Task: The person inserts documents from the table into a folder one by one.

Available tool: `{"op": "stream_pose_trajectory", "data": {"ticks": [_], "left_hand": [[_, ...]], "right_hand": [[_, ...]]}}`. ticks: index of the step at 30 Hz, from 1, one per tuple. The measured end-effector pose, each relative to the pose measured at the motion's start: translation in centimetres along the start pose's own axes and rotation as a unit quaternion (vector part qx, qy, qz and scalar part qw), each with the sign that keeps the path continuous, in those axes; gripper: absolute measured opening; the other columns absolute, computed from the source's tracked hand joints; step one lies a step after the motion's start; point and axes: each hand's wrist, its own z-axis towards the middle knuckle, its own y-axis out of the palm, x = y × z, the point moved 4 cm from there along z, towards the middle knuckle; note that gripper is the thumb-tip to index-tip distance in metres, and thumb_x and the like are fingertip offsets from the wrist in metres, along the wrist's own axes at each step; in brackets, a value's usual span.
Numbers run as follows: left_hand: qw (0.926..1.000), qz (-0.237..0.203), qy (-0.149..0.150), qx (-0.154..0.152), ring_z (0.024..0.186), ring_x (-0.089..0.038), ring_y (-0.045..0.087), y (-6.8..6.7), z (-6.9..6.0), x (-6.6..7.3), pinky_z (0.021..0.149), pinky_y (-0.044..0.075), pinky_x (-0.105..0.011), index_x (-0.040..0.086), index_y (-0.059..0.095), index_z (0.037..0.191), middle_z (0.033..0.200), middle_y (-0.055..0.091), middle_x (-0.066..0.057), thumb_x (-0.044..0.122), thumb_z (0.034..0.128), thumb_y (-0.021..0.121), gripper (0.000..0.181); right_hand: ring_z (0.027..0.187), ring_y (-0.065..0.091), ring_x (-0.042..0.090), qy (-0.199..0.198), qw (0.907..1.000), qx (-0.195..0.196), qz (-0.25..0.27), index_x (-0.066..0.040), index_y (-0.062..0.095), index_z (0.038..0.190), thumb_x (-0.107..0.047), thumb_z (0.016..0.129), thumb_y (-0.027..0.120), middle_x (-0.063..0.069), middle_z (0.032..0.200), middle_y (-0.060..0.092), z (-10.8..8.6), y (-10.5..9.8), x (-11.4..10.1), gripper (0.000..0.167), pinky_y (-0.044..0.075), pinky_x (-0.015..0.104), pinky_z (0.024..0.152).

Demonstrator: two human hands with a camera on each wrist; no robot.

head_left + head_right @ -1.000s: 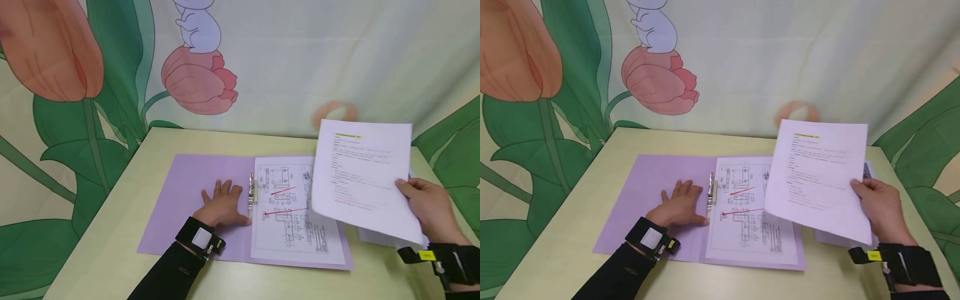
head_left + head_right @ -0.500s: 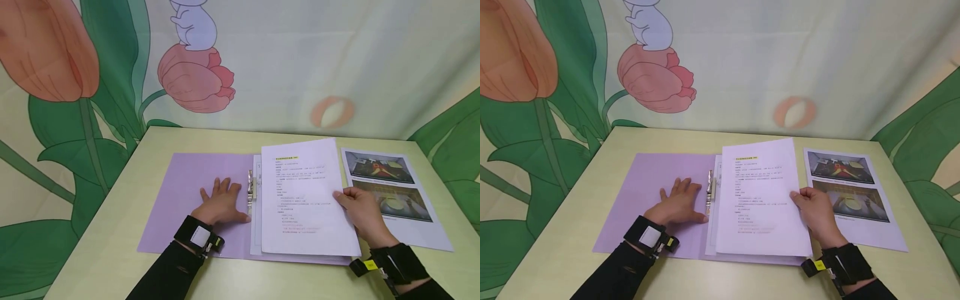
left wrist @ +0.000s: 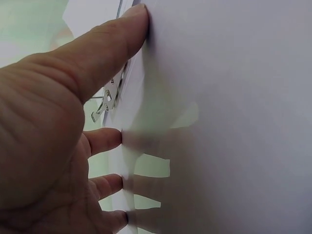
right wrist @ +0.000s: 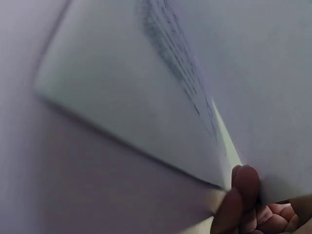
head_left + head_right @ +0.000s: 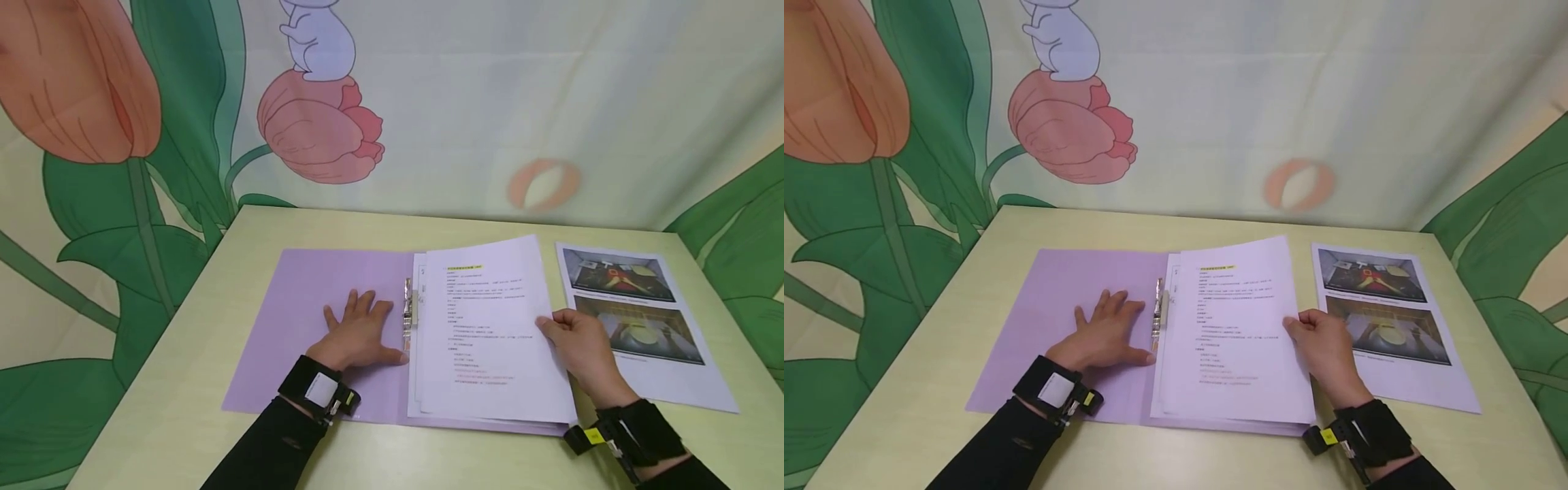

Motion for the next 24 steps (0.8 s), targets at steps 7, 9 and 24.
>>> {"op": "stream_pose_trajectory", "data": {"ticks": [7, 9, 24], "left_hand": [[1.0000, -0.002, 0.002, 0.004, 0.162, -0.046, 0.008, 0.1, -0.2, 0.0, 0.116, 0.002, -0.085, 0.020, 0.047, 0.159, 0.173, 0.025, -0.017, 0.060, 0.0751, 0.089, 0.101], [1.0000, -0.004, 0.002, 0.004, 0.162, -0.047, 0.008, 0.0, -0.2, 0.1, 0.116, 0.002, -0.085, 0.019, 0.048, 0.158, 0.173, 0.025, -0.017, 0.059, 0.0751, 0.089, 0.101], [0.9999, -0.012, -0.001, 0.007, 0.162, -0.047, 0.008, -0.2, -0.4, 0.2, 0.117, 0.001, -0.084, 0.017, 0.048, 0.158, 0.173, 0.025, -0.018, 0.057, 0.0756, 0.090, 0.101]], "right_hand": [[0.072, 0.058, 0.018, -0.033, 0.9986, 0.023, -0.036, 0.009, 0.071, 0.114, -0.028, 0.106, 0.064, 0.015, 0.088, 0.073, -0.6, 0.1, -1.6, 0.038, 0.043, 0.029, 0.054], [0.071, 0.059, 0.017, -0.035, 0.9985, 0.025, -0.034, 0.009, 0.071, 0.114, -0.026, 0.106, 0.065, 0.015, 0.088, 0.074, -0.6, 0.4, -1.7, 0.037, 0.043, 0.029, 0.053], [0.078, 0.061, 0.024, -0.007, 0.9994, 0.006, -0.034, 0.009, 0.071, 0.115, -0.023, 0.106, 0.063, 0.017, 0.091, 0.073, 0.0, 1.7, -1.5, 0.035, 0.047, 0.030, 0.057]]}}
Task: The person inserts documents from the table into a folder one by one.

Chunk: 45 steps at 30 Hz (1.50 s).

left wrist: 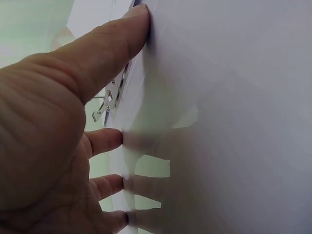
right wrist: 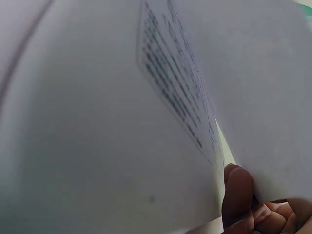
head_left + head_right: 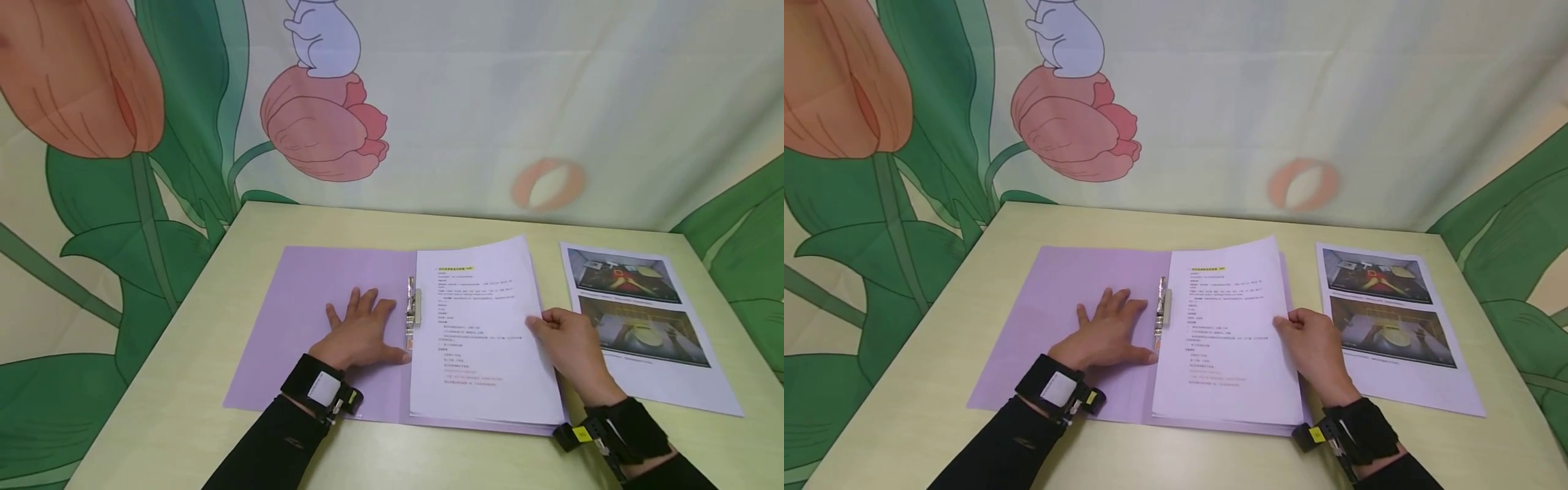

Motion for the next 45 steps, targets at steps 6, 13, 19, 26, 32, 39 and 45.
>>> {"op": "stream_pose_trajectory", "data": {"ticks": [6, 13, 19, 26, 32, 39, 45], "left_hand": [[1.0000, 0.004, 0.000, -0.002, 0.162, -0.047, 0.007, -0.3, 0.1, 0.1, 0.117, 0.002, -0.084, 0.019, 0.047, 0.159, 0.173, 0.024, -0.017, 0.058, 0.0756, 0.090, 0.102], [1.0000, 0.006, 0.004, -0.003, 0.162, -0.047, 0.007, -0.2, 0.4, 0.0, 0.116, 0.001, -0.085, 0.020, 0.047, 0.159, 0.173, 0.024, -0.017, 0.060, 0.0755, 0.089, 0.102], [1.0000, 0.006, 0.003, -0.003, 0.162, -0.047, 0.008, -0.3, 0.3, 0.1, 0.116, 0.002, -0.085, 0.020, 0.047, 0.159, 0.173, 0.025, -0.016, 0.059, 0.0755, 0.089, 0.102], [1.0000, 0.007, 0.001, -0.002, 0.162, -0.047, 0.008, -0.2, 0.4, 0.0, 0.116, 0.002, -0.085, 0.020, 0.047, 0.159, 0.173, 0.025, -0.017, 0.059, 0.0750, 0.090, 0.102], [1.0000, 0.003, 0.000, -0.002, 0.162, -0.047, 0.007, -0.2, 0.3, 0.0, 0.117, 0.001, -0.084, 0.019, 0.047, 0.159, 0.173, 0.025, -0.017, 0.059, 0.0749, 0.090, 0.102], [1.0000, -0.001, -0.001, -0.005, 0.163, -0.047, 0.006, -0.2, 0.0, 0.1, 0.117, 0.001, -0.084, 0.018, 0.047, 0.159, 0.173, 0.024, -0.017, 0.057, 0.0763, 0.090, 0.101], [1.0000, 0.003, -0.002, -0.005, 0.162, -0.047, 0.008, -0.2, -0.1, 0.1, 0.117, 0.002, -0.084, 0.018, 0.047, 0.158, 0.173, 0.025, -0.017, 0.058, 0.0757, 0.090, 0.101]], "right_hand": [[0.077, 0.060, 0.023, -0.003, 1.0000, -0.002, 0.003, 0.010, 0.071, 0.113, -0.023, 0.106, 0.063, 0.017, 0.089, 0.073, 0.0, -0.1, -0.2, 0.034, 0.045, 0.030, 0.056], [0.078, 0.060, 0.023, 0.007, 0.9999, -0.003, 0.012, 0.010, 0.070, 0.115, -0.023, 0.107, 0.063, 0.018, 0.090, 0.074, 0.2, -0.1, -0.2, 0.035, 0.046, 0.031, 0.056], [0.078, 0.061, 0.022, 0.004, 0.9999, -0.007, 0.014, 0.010, 0.070, 0.115, -0.024, 0.107, 0.063, 0.017, 0.090, 0.074, 0.2, -0.2, -0.1, 0.035, 0.047, 0.031, 0.055], [0.080, 0.062, 0.024, 0.003, 0.9999, -0.014, 0.005, 0.009, 0.070, 0.115, -0.024, 0.107, 0.062, 0.017, 0.091, 0.074, 0.2, -0.2, 0.0, 0.035, 0.049, 0.031, 0.057], [0.077, 0.061, 0.024, -0.003, 0.9999, -0.017, -0.003, 0.009, 0.072, 0.111, -0.026, 0.106, 0.063, 0.016, 0.089, 0.073, 0.3, -0.2, 0.1, 0.036, 0.047, 0.031, 0.055], [0.077, 0.061, 0.025, -0.022, 0.9986, -0.026, -0.042, 0.008, 0.073, 0.110, -0.039, 0.106, 0.062, 0.018, 0.093, 0.073, 0.4, -0.7, 0.4, 0.048, 0.045, 0.032, 0.057], [0.079, 0.059, 0.025, -0.014, 0.9982, -0.019, -0.056, 0.006, 0.072, 0.112, -0.036, 0.106, 0.062, 0.015, 0.092, 0.070, 0.5, -1.4, 1.1, 0.044, 0.044, 0.031, 0.060]]}}
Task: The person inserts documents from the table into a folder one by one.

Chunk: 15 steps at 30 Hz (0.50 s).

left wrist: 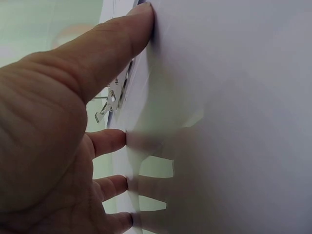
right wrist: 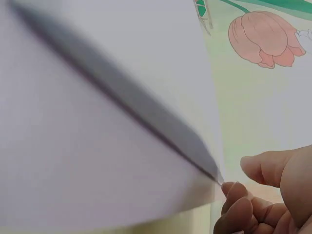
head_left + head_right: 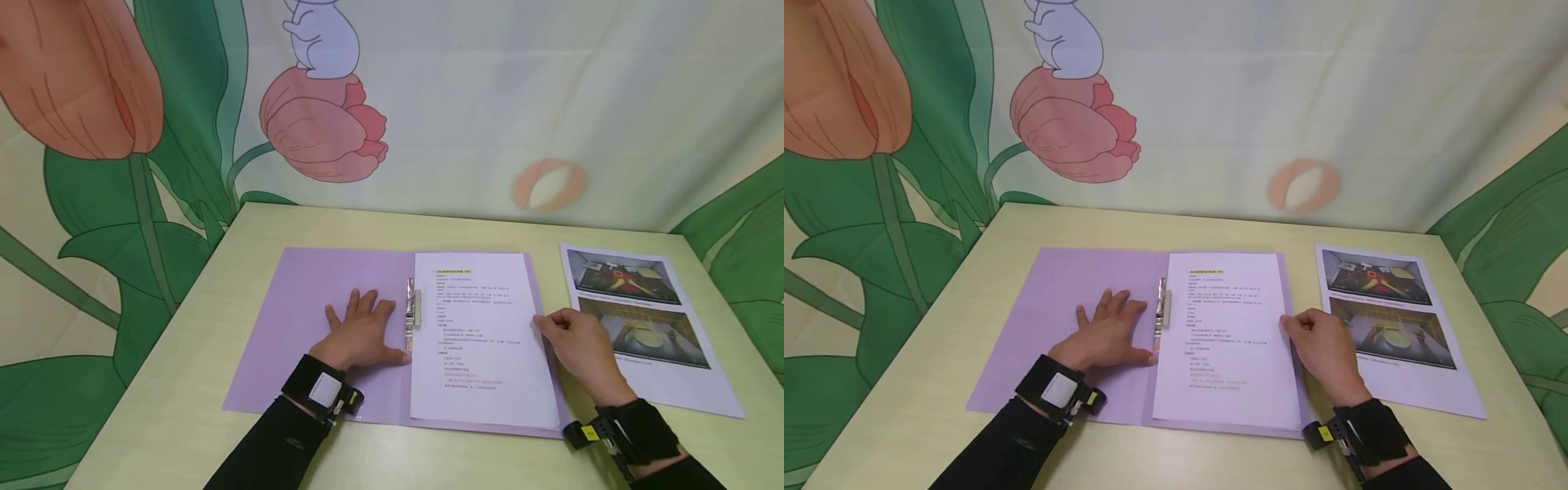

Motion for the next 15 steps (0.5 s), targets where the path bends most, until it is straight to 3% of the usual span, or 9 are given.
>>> {"op": "stream_pose_trajectory", "data": {"ticks": [4, 9, 15], "left_hand": [[1.0000, 0.005, 0.000, -0.001, 0.162, -0.047, 0.008, -0.1, 0.1, -0.1, 0.117, 0.002, -0.084, 0.019, 0.047, 0.159, 0.173, 0.025, -0.017, 0.058, 0.0756, 0.090, 0.101], [1.0000, 0.005, -0.002, -0.003, 0.163, -0.046, 0.007, 0.0, 0.3, -0.1, 0.117, 0.002, -0.084, 0.020, 0.047, 0.159, 0.174, 0.025, -0.016, 0.059, 0.0756, 0.089, 0.102], [1.0000, -0.003, -0.002, -0.003, 0.163, -0.046, 0.007, 0.2, 0.2, -0.2, 0.118, 0.000, -0.083, 0.019, 0.047, 0.159, 0.174, 0.025, -0.016, 0.059, 0.0757, 0.089, 0.102]], "right_hand": [[0.077, 0.057, 0.023, -0.004, 1.0000, -0.003, 0.003, 0.004, 0.072, 0.107, -0.031, 0.104, 0.066, 0.010, 0.087, 0.067, 0.1, -0.1, 0.3, 0.035, 0.042, 0.031, 0.058], [0.075, 0.055, 0.022, -0.010, 0.9999, -0.004, 0.000, 0.003, 0.071, 0.107, -0.034, 0.103, 0.066, 0.010, 0.088, 0.066, 0.3, -0.8, 1.0, 0.038, 0.041, 0.031, 0.058], [0.073, 0.054, 0.022, -0.020, 0.9990, 0.023, -0.033, 0.001, 0.072, 0.111, -0.042, 0.107, 0.060, 0.012, 0.091, 0.070, 0.8, -3.8, 2.9, 0.045, 0.040, 0.033, 0.060]]}}
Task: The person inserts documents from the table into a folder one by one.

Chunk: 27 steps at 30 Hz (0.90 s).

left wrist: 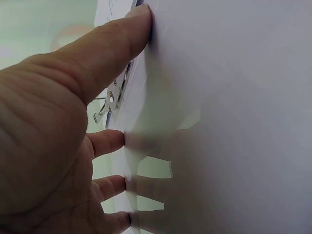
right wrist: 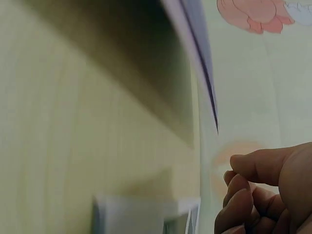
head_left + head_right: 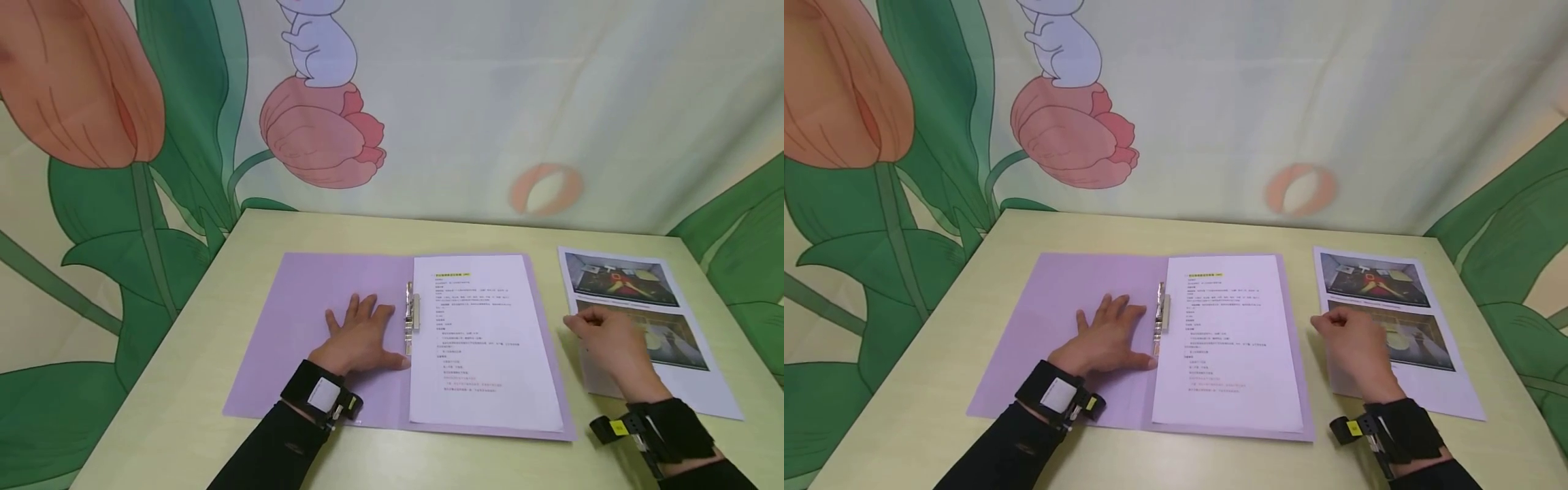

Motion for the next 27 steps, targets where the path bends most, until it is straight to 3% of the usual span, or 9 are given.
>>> {"op": "stream_pose_trajectory", "data": {"ticks": [6, 11, 15, 19, 23, 27], "left_hand": [[0.9999, 0.004, 0.013, 0.010, 0.161, -0.049, 0.011, 0.2, -0.1, -0.1, 0.116, 0.004, -0.085, 0.017, 0.049, 0.157, 0.172, 0.028, -0.017, 0.058, 0.0749, 0.090, 0.101], [0.9997, 0.004, 0.019, 0.016, 0.161, -0.048, 0.012, -0.1, -0.1, 0.1, 0.115, 0.004, -0.086, 0.018, 0.050, 0.156, 0.171, 0.030, -0.017, 0.057, 0.0749, 0.090, 0.099], [0.9995, 0.005, 0.024, 0.019, 0.161, -0.049, 0.013, -0.3, -0.2, 0.3, 0.115, 0.003, -0.086, 0.016, 0.051, 0.156, 0.170, 0.031, -0.019, 0.056, 0.0748, 0.091, 0.099], [0.9993, 0.011, 0.029, 0.021, 0.161, -0.051, 0.012, -0.4, -0.4, 0.4, 0.114, 0.002, -0.087, 0.016, 0.051, 0.156, 0.170, 0.031, -0.020, 0.056, 0.0751, 0.091, 0.099], [0.9983, 0.034, 0.038, 0.027, 0.161, -0.050, 0.013, -0.7, -0.5, 0.3, 0.114, 0.003, -0.087, 0.015, 0.052, 0.155, 0.170, 0.033, -0.018, 0.056, 0.0768, 0.090, 0.096], [0.9967, 0.057, 0.051, 0.028, 0.162, -0.047, 0.014, -1.1, -0.7, -0.1, 0.115, 0.004, -0.086, 0.015, 0.051, 0.156, 0.172, 0.032, -0.015, 0.056, 0.0759, 0.091, 0.099]], "right_hand": [[0.072, 0.060, 0.028, -0.014, 0.9958, 0.067, -0.060, 0.007, 0.073, 0.114, -0.036, 0.107, 0.059, 0.023, 0.094, 0.074, 0.7, -3.4, 3.8, 0.046, 0.039, 0.034, 0.058], [0.075, 0.064, 0.042, 0.022, 0.9862, 0.105, -0.126, 0.016, 0.068, 0.110, -0.026, 0.105, 0.060, 0.032, 0.091, 0.071, 1.5, -6.9, 7.6, 0.044, 0.038, 0.037, 0.055], [0.076, 0.064, 0.045, 0.082, 0.9793, 0.072, -0.171, 0.024, 0.060, 0.113, -0.030, 0.105, 0.062, 0.039, 0.095, 0.066, 2.0, -8.7, 10.5, 0.054, 0.044, 0.041, 0.053], [0.077, 0.064, 0.046, 0.133, 0.9694, 0.011, -0.206, 0.028, 0.056, 0.110, -0.042, 0.102, 0.065, 0.041, 0.093, 0.064, 2.5, -9.2, 12.4, 0.070, 0.050, 0.045, 0.058], [0.070, 0.060, 0.036, 0.160, 0.9641, -0.019, -0.211, 0.025, 0.060, 0.098, -0.047, 0.098, 0.068, 0.030, 0.079, 0.064, 2.8, -9.0, 13.3, 0.073, 0.047, 0.041, 0.058], [0.070, 0.054, 0.034, 0.154, 0.9695, -0.016, -0.190, 0.025, 0.059, 0.096, -0.048, 0.096, 0.071, 0.026, 0.075, 0.062, 3.0, -9.3, 13.5, 0.074, 0.043, 0.038, 0.057]]}}
